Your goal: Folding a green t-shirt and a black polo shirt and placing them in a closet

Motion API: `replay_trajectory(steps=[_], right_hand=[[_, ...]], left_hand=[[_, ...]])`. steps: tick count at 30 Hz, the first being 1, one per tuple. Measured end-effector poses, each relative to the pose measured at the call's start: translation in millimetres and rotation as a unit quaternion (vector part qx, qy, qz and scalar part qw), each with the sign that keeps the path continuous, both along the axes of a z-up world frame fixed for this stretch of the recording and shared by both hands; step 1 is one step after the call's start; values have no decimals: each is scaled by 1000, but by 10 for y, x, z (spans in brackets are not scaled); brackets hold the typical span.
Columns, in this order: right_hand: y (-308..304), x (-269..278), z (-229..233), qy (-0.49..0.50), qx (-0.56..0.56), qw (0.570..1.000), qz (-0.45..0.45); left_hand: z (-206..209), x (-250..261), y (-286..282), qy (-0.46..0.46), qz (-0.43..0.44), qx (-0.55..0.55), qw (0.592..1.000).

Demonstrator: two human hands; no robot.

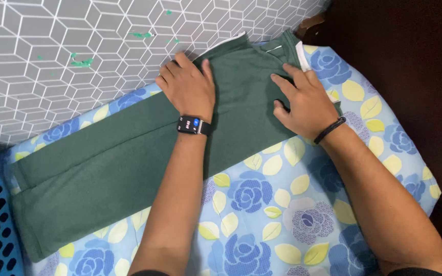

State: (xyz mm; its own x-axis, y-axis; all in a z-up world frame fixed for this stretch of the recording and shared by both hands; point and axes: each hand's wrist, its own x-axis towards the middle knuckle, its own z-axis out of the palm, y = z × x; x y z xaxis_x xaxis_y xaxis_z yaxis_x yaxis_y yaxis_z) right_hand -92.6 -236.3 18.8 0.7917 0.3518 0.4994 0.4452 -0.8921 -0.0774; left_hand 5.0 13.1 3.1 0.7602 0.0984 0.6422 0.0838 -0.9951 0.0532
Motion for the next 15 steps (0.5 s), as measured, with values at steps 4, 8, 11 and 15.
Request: replay_trajectory(steps=[4, 8, 11, 15], right_hand=[[56, -15, -58, -6, -36, 998, -49], [113, -46, -6, 33, -15, 997, -67], [91, -8, -34, -17, 2, 998, -65], [148, -27, 229, -73, 56, 996, -23]], left_hand=[[74, 8, 150, -11, -51, -17, 998], [384, -126, 101, 12, -143, -101, 985], [365, -211, 54, 10, -342, -259, 903], [487, -541, 39, 122, -430, -206, 871]])
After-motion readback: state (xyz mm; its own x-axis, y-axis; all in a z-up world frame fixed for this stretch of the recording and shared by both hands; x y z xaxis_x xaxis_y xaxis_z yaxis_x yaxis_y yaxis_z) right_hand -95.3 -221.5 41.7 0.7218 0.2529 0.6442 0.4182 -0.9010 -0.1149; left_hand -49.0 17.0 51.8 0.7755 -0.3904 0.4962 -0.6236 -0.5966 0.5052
